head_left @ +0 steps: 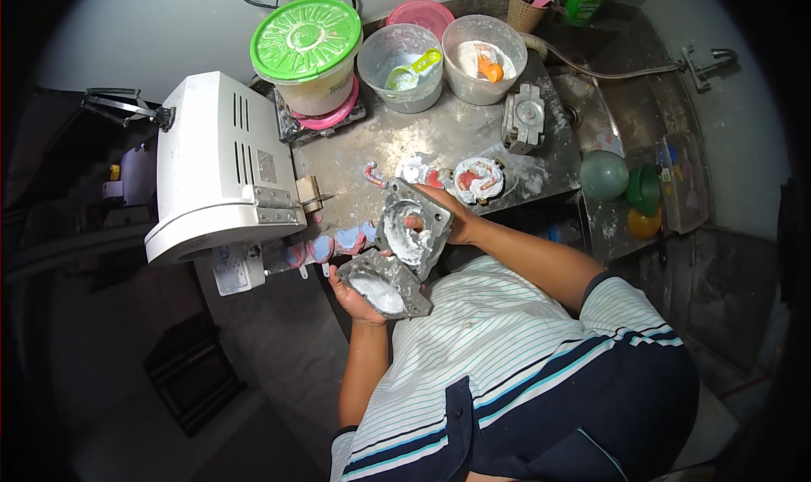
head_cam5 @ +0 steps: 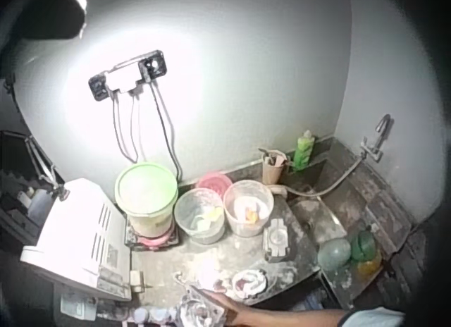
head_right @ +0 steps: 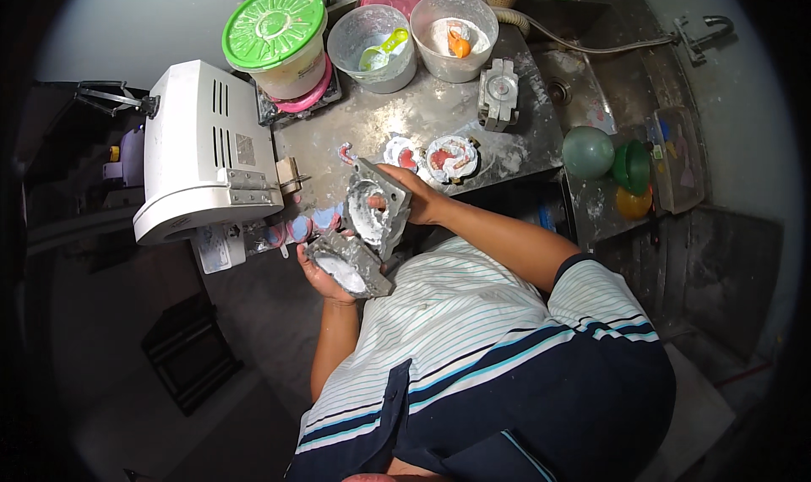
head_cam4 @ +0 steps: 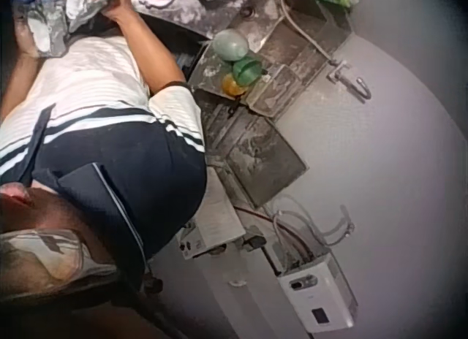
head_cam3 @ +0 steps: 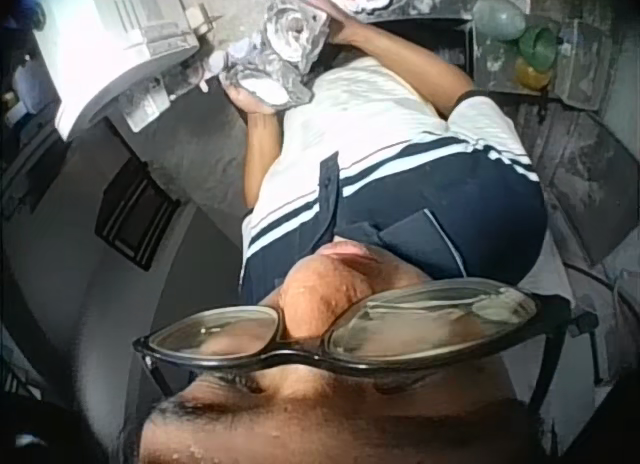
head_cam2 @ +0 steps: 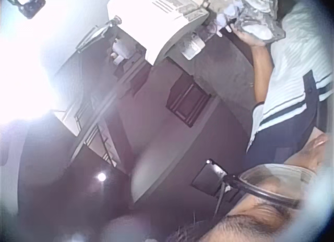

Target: The person applies a white paste-like material to a dental mold using a small spatula and fingers. They repeatedly smooth and spread the material across the mold surface, occasionally wiping excess onto their hand or the workbench.

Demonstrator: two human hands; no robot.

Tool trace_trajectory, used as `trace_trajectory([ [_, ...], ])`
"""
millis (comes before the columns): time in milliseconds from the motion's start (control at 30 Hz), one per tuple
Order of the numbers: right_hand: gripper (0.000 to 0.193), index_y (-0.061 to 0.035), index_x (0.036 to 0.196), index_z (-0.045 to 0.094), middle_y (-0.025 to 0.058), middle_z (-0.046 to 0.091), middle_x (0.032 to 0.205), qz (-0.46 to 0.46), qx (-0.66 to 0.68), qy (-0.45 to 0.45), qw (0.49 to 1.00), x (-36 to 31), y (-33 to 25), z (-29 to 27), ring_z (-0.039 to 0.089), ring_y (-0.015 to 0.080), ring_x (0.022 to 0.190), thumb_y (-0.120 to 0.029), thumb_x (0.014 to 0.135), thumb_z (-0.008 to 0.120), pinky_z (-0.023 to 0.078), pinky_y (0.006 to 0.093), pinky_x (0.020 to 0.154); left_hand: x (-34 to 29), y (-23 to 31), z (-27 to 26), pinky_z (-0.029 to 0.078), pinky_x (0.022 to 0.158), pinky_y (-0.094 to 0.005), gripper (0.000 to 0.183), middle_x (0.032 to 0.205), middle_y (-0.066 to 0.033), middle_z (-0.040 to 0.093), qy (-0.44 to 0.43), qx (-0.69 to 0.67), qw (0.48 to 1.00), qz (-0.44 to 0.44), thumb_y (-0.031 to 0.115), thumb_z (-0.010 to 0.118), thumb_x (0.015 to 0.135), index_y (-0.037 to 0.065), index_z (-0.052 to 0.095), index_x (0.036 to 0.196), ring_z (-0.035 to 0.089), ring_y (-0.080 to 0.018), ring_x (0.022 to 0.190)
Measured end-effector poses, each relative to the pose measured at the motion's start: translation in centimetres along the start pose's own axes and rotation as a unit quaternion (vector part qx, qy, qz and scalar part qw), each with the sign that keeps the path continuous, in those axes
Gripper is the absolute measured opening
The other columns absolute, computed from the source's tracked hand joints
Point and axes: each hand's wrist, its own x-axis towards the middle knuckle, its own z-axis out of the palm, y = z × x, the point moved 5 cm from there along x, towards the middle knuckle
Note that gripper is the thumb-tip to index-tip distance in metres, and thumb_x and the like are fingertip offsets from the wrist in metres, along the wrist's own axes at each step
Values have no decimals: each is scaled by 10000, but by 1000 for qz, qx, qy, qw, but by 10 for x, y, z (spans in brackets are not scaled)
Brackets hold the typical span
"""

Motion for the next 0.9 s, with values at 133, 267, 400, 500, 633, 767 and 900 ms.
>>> trace_trajectory([
  [133, 487, -25, 1306, 552, 37, 639, 1117, 35, 129, -94, 987, 11, -7, 10, 589, 111, 1021, -224, 904, 741, 504, 295, 907, -10, -15, 21, 436, 1035, -555, 1131, 1344, -358, 515, -56, 11, 997, -54, 733, 499, 833, -221, 315, 1414, 564, -454, 1200],
  [267, 501, -74, 1358, 578, 64, 691, 1112, 141, 100, -142, 975, 17, -16, 14, 663, 164, 930, -17, 874, 694, 529, 305, 863, -17, -17, 19, 412, 1052, -585, 1168, 1442, -369, 401, -40, 92, 995, -23, 768, 499, 806, -197, 305, 1435, 476, -464, 1297],
  [400, 620, -56, 1399, 525, 190, 679, 1207, -58, -187, -308, 931, 29, -72, 25, 670, 246, 1066, 86, 811, 660, 515, 346, 914, -29, -16, 31, 378, 1019, -693, 1160, 1398, -386, 447, -186, 22, 982, -16, 797, 463, 805, -150, 312, 1457, 483, -520, 1275],
  [500, 647, -95, 1441, 499, 188, 647, 1280, -94, -230, -324, 913, 38, -80, 23, 645, 265, 1138, 105, 840, 634, 504, 356, 964, -29, -18, 49, 418, 912, -737, 1195, 1154, -492, 540, -233, 47, 971, 14, 830, 450, 786, -127, 267, 1478, 582, -631, 1044],
  [633, 542, -94, 1384, 561, 137, 638, 1324, 34, -209, -307, 928, 46, -96, 19, 648, 235, 1134, 60, 869, 626, 489, 379, 1001, -34, -15, 40, 454, 840, -740, 1210, 1081, -555, 505, -250, 90, 963, 49, 853, 443, 774, -120, 281, 1475, 583, -666, 981],
  [767, 205, -54, 1042, 715, 156, 722, 983, 45, -465, -288, 836, 68, -48, -40, 697, 292, 897, -161, 868, 701, 535, 391, 823, -38, -16, 32, 490, 796, -717, 1238, 1034, -572, 502, -281, 99, 952, 71, 885, 440, 755, -106, 284, 1480, 586, -675, 954],
  [900, 211, -19, 792, 720, 195, 684, 734, 94, -593, -300, 741, 63, -1, -65, 672, 382, 746, -227, 826, 727, 526, 436, 716, -38, -18, 34, 490, 793, -718, 1243, 1029, -575, 501, -274, 100, 952, 90, 889, 440, 751, -101, 280, 1485, 585, -673, 963],
])
